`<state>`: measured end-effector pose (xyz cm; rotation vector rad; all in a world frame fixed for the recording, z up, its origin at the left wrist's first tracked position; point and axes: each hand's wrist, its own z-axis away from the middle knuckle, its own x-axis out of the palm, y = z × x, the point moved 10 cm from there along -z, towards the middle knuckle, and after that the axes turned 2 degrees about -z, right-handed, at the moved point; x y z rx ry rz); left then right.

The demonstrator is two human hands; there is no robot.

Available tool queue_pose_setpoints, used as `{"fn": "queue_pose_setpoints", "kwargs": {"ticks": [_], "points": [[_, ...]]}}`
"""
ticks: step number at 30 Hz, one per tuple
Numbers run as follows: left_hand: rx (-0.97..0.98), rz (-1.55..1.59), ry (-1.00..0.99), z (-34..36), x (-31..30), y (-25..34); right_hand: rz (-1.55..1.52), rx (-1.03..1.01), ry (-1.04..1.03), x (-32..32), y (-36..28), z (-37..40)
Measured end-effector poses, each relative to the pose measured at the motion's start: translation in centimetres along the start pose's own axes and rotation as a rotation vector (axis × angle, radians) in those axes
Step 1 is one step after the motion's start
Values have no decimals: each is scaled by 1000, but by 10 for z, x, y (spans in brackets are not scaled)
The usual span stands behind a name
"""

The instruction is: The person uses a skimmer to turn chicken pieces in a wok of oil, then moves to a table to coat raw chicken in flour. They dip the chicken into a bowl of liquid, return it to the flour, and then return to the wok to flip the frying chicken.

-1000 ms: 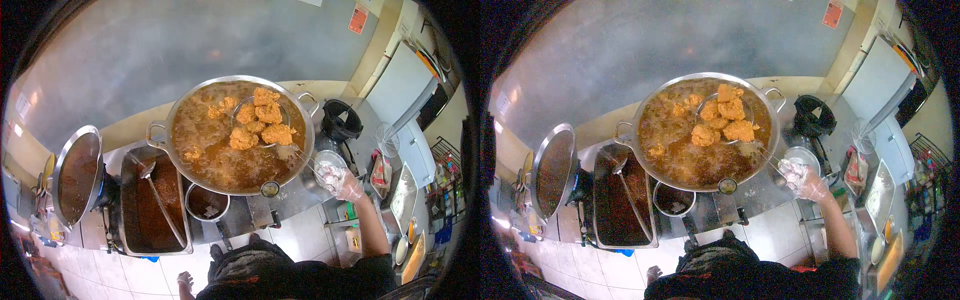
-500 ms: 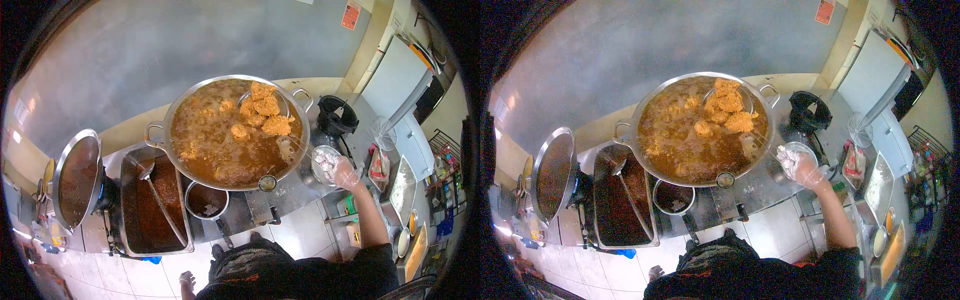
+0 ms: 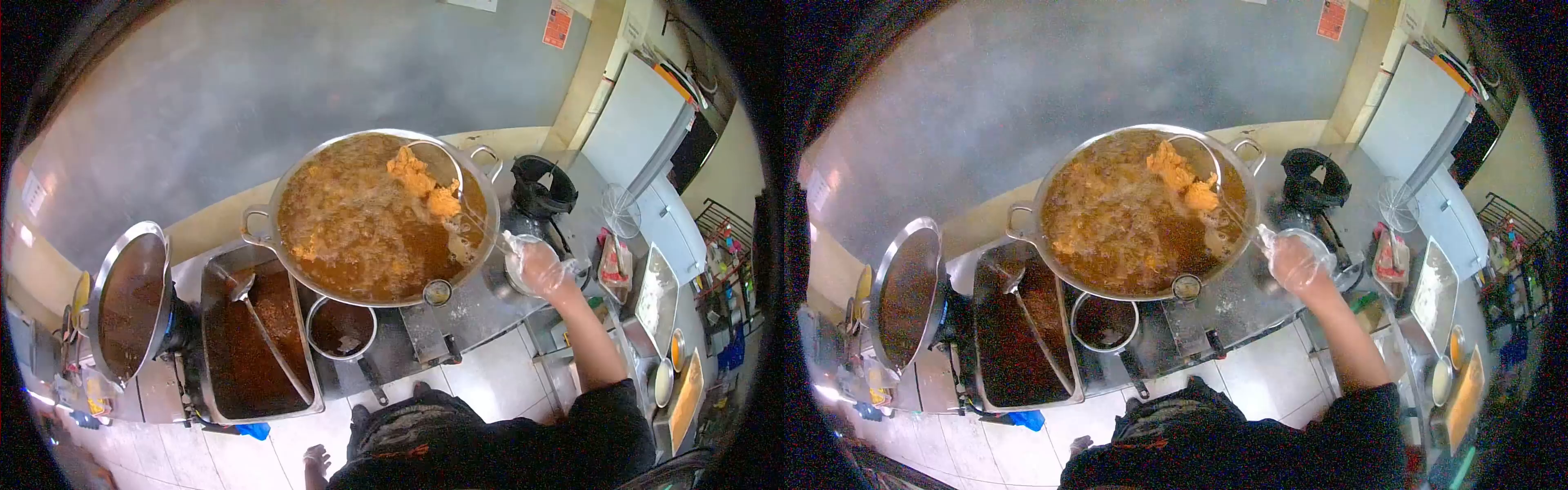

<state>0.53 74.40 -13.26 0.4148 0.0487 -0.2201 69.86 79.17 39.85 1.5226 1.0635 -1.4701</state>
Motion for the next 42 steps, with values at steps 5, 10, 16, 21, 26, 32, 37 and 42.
{"fn": "queue_pose_setpoints", "kwargs": {"ticks": [5, 10, 16, 21, 26, 32, 37, 42], "points": [[36, 105, 28, -10, -13, -6, 141, 21, 117, -53, -27, 30], [0, 116, -97, -23, -12, -24, 135, -49, 243, -68, -10, 33], [35, 49, 122, 8, -11, 9, 415, 17, 192, -77, 14, 12], [32, 113, 69, -48, -30, -12, 556, -140, 179, -102, -18, -1], [74, 161, 149, -15, -30, 5, 493, 89, 48, -117, -15, -13], [-198, 244, 47, -54, -24, -96, 331, -94, -17, -62, 16, -32], [-133, 250, 66, -50, -19, -108, -563, 326, -531, -33, 1, -13], [-62, 279, 99, -53, -16, -92, -808, 355, -627, 0, -29, -20]]}}
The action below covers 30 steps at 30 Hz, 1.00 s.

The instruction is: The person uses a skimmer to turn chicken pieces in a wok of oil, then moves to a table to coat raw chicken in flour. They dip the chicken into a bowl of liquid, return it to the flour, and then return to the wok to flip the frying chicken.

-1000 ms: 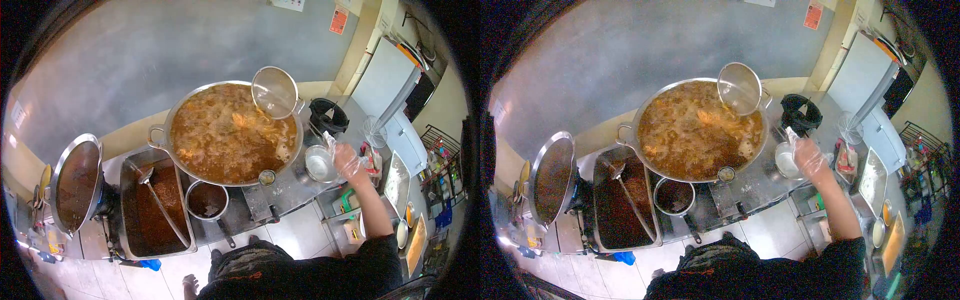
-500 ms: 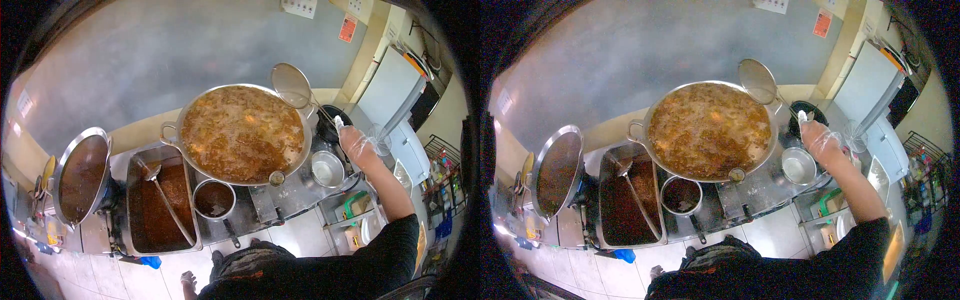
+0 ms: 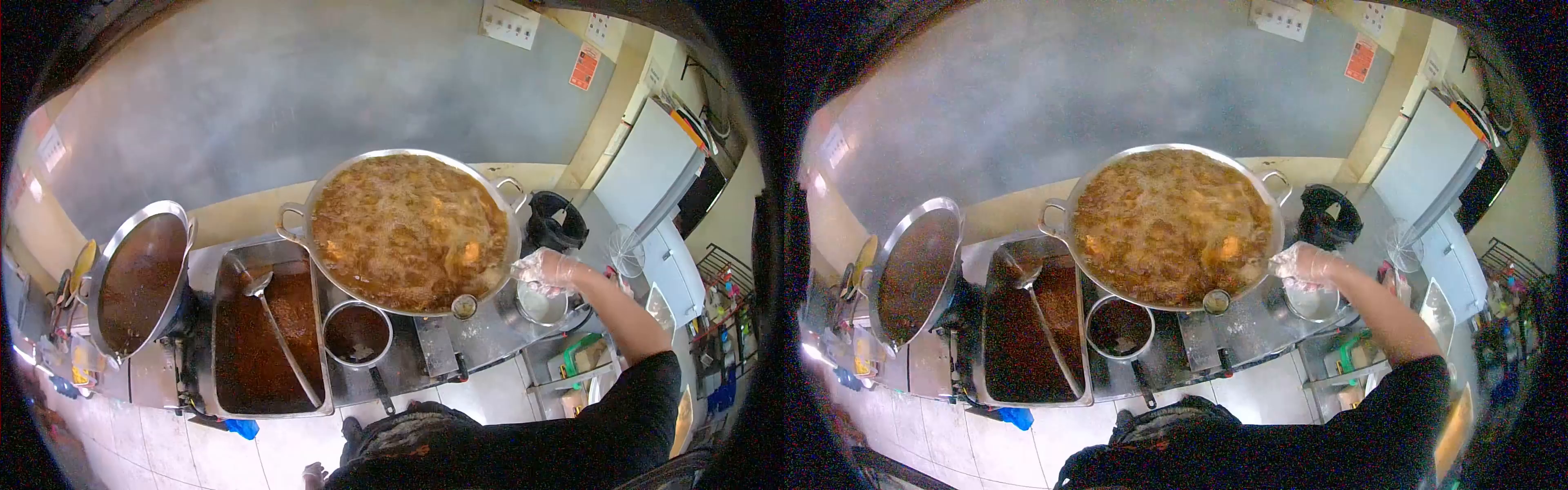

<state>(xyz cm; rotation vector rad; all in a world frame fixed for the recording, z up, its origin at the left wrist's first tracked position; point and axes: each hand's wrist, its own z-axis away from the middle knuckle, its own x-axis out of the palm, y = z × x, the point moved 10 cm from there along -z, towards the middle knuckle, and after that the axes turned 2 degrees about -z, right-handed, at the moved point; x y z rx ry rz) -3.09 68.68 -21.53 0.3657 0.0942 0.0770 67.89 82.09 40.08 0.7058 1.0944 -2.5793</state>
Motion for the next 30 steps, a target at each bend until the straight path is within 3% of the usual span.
{"fn": "queue_pose_setpoints", "kwargs": {"ticks": [6, 8, 9, 13, 17, 22, 26, 30], "points": [[151, 32, 32, 5, 10, 33, -202, -98, -103, 24, -11, -41], [124, 18, -49, 1, 16, 44, -274, -122, -149, 31, -15, -49], [108, 11, -89, 0, 20, 46, -272, -131, -146, 32, -15, -49], [80, -16, 92, 32, 19, 53, -234, -152, -156, 37, -30, -39], [70, -16, 34, 37, 20, 44, -156, -230, -161, 47, -31, -63], [58, 3, 5, 29, 13, 34, -208, -151, -59, 34, -33, -39], [51, 4, -21, 24, 7, 22, -210, -252, -83, 49, -28, -74], [102, 30, -43, 17, 1, 28, -196, -233, -32, 27, -25, -46]]}}
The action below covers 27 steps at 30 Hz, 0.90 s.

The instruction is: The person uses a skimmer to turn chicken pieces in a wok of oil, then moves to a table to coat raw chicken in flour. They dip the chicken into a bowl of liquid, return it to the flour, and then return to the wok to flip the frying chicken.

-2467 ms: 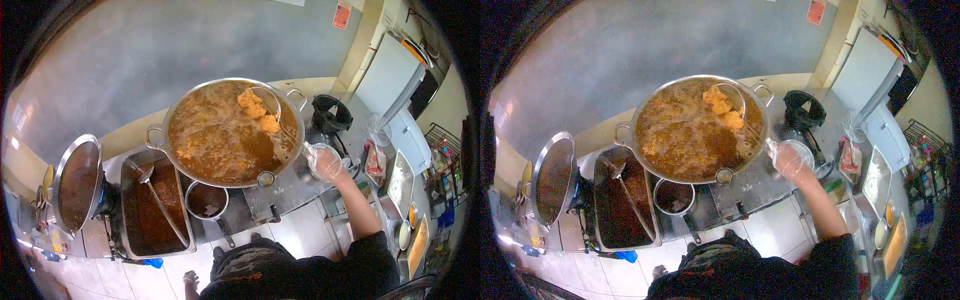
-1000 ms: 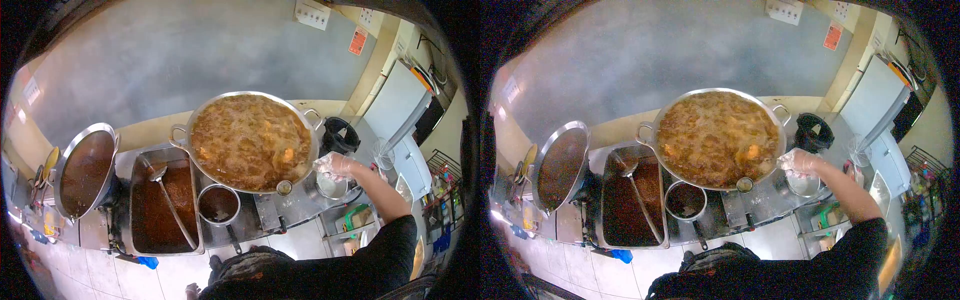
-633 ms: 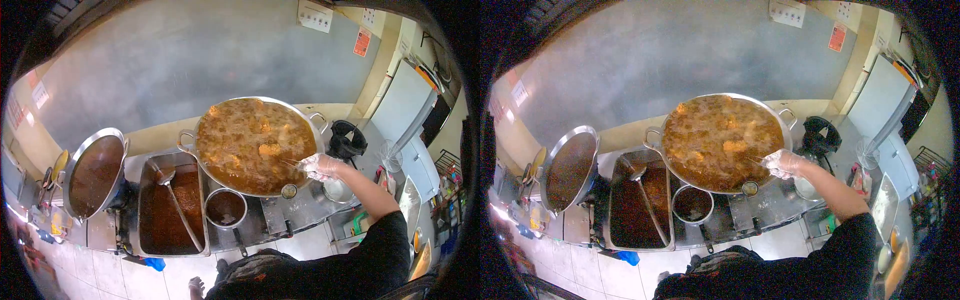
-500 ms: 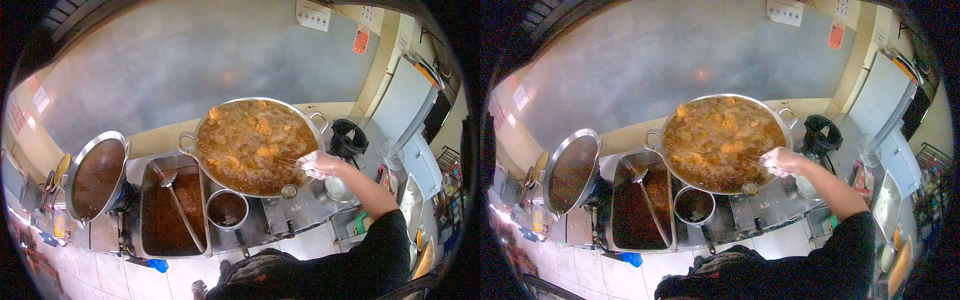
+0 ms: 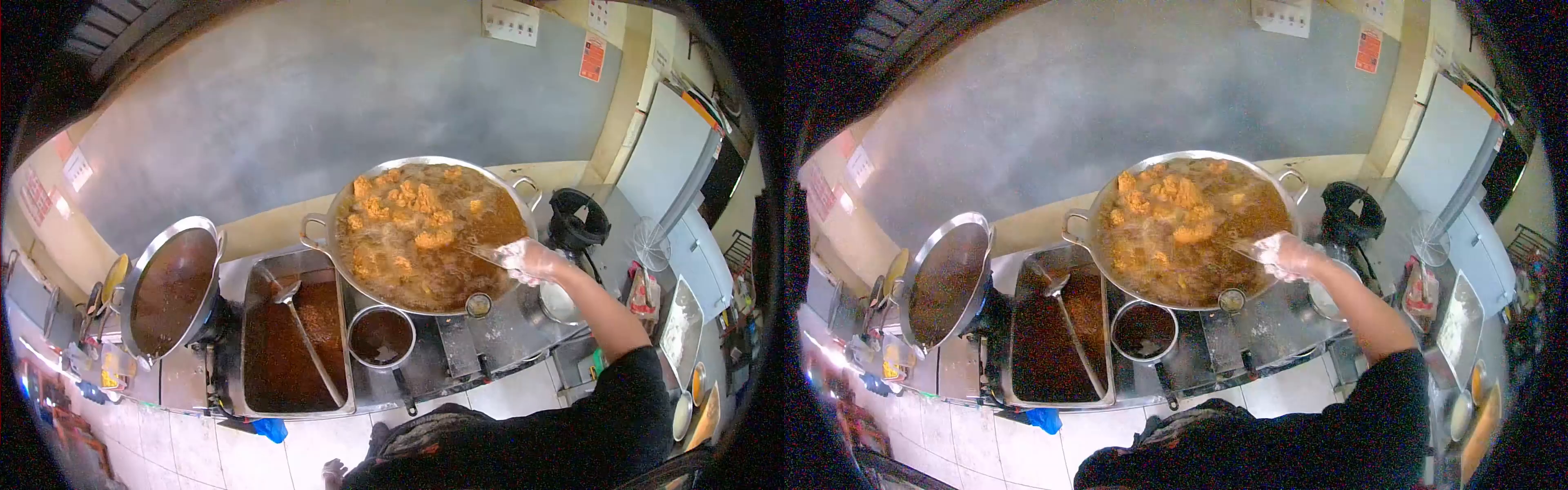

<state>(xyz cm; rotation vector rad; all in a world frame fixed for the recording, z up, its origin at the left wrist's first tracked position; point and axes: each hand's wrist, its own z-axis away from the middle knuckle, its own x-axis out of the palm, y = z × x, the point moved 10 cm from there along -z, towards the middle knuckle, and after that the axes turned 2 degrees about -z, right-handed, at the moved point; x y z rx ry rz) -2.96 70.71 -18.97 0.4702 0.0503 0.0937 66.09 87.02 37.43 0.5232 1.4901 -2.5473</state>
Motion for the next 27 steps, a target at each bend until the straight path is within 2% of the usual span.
{"fn": "queue_pose_setpoints", "kwargs": {"ticks": [3, 4, 5, 6, 7, 9, 10, 13, 14, 17, 18, 21, 25, 27], "points": [[29, 43, -77, -23, -5, -20, -11, 18, 81, 8, 2, -4], [61, 110, -184, -28, 9, -15, 108, -47, 103, 5, 10, -17], [37, 50, -90, -25, -12, -25, 215, -40, 154, 1, 6, -16], [60, 55, -74, -15, -13, -18, 185, -8, 131, -1, 9, -11], [107, 91, -82, -12, -15, -14, 160, 19, 110, -8, 12, -6], [256, 231, -175, -4, -9, -7, 339, -82, 228, -28, 14, -5], [218, 167, -70, -11, -13, -14, 473, -130, 282, -33, 11, 2], [-15, 28, -1, -7, -27, -24, 972, -275, 444, -40, -6, 23], [-56, 7, 8, -4, -28, -24, 973, -438, 454, -44, 0, 26], [-132, -23, 27, 1, -29, -25, 1128, -216, 507, -42, -13, 67], [-148, -32, 31, 3, -25, -22, 1033, -338, 588, -39, -29, 91], [-108, -71, 64, 8, -20, -3, 1220, -284, 673, -61, 0, 117], [-60, -115, 122, 18, -29, 14, 1265, -128, 849, -55, -19, 181], [-189, -68, -63, -50, -31, -18, 1367, -87, 940, -56, -8, 201]]}}
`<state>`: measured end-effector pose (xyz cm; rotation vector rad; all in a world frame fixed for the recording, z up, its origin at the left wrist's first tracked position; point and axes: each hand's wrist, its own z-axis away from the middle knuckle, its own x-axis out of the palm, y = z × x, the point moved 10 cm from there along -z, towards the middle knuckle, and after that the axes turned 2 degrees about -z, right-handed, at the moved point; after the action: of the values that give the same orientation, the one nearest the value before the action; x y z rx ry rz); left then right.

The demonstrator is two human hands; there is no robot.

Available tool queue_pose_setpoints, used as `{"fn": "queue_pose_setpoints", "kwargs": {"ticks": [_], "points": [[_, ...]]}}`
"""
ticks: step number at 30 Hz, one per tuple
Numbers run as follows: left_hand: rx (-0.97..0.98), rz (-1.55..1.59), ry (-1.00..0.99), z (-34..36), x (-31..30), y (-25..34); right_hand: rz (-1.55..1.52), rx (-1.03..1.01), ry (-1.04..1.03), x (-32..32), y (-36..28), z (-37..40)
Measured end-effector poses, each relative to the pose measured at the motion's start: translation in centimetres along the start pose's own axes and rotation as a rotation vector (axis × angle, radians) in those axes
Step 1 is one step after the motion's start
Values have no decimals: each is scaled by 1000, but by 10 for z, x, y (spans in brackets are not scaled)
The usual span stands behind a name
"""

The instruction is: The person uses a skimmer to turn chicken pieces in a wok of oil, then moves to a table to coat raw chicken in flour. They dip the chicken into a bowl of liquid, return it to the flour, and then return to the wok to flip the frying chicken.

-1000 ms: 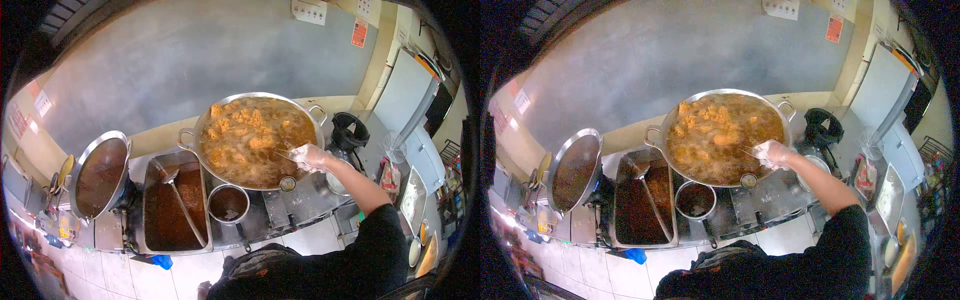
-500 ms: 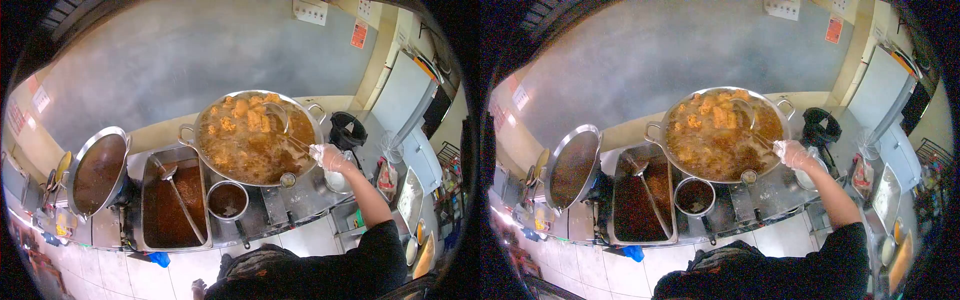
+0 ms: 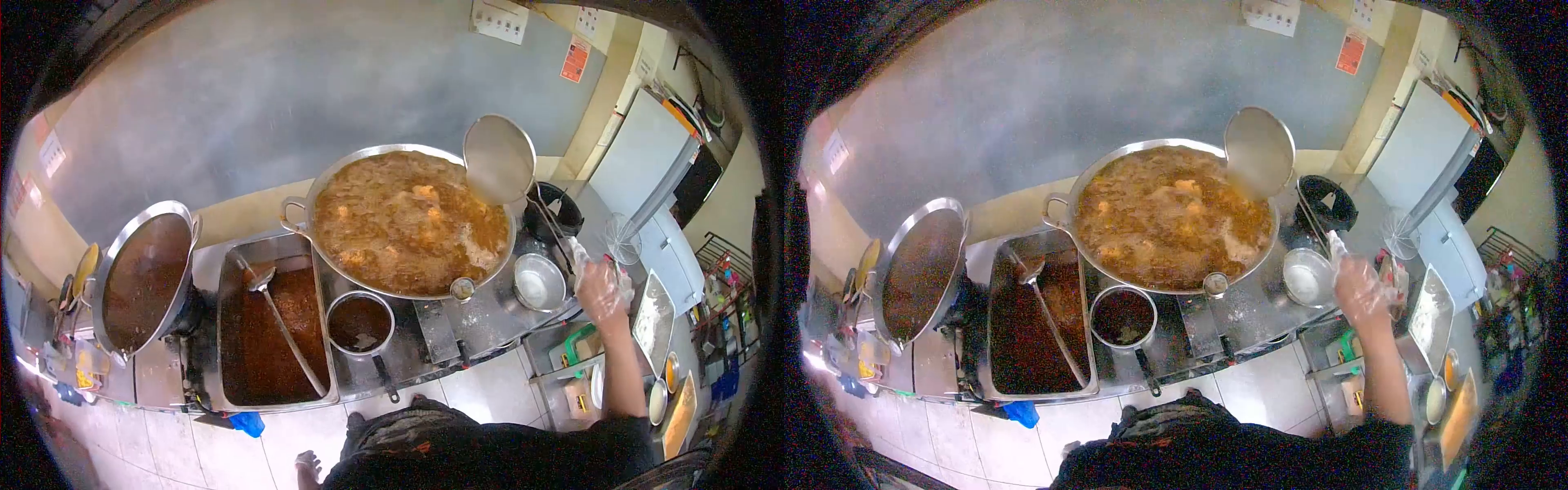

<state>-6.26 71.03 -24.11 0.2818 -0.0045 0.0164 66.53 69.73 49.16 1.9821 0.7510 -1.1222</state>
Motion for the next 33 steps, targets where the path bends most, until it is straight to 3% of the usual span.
{"fn": "queue_pose_setpoints", "kwargs": {"ticks": [2, 4, 7, 10, 11, 13, 14, 15, 16, 17, 20, 21, 24, 27, 28, 30, 31, 32, 33], "points": [[52, -42, 153, 41, -1, 29, -31, -45, 95, -6, -6, 13], [186, -275, 108, 109, 24, 78, -75, -106, 90, -15, -23, 17], [202, -49, 102, 77, 5, 78, -80, -257, -14, -18, -63, 22], [177, -70, 106, 58, 0, 76, -109, -142, -40, 7, -70, 20], [182, -95, 104, 58, -3, 78, -89, -192, 47, 10, -73, 19], [245, -69, 56, 67, -8, 81, -27, -166, -31, 37, -60, 11], [223, -79, 52, 63, -11, 81, -77, -37, -65, 33, -56, 4], [221, -53, 63, 62, -15, 81, -61, -74, 107, 4, -67, 0], [220, -25, 75, 55, -25, 74, -17, -69, 83, -7, -73, -2], [217, 7, 87, 50, -36, 66, -81, 109, 47, 18, -46, -7], [153, 61, 75, 48, -67, 42, -241, 58, 52, -20, -81, 1], [63, 17, 74, 39, -78, 30, -71, 92, -38, 14, -64, 3], [77, -31, -71, 12, -111, 46, -217, 127, -8, 9, -85, 30], [105, 76, -153, 14, -156, 18, -153, -31, 19, 67, -77, 42], [119, 131, -166, 24, -167, -3, -352, -25, 41, 48, -95, 44], [230, 267, 47, 29, -201, -2, -757, -27, 89, 8, -133, 48], [215, 32, 229, 63, -202, 21, -1054, 181, -139, 19, -144, 55], [108, -46, 235, 54, -210, 24, -1301, 461, -315, 28, -156, 70], [50, -132, 271, 52, -218, 32, -1488, 562, -349, 6, -189, 87]]}}
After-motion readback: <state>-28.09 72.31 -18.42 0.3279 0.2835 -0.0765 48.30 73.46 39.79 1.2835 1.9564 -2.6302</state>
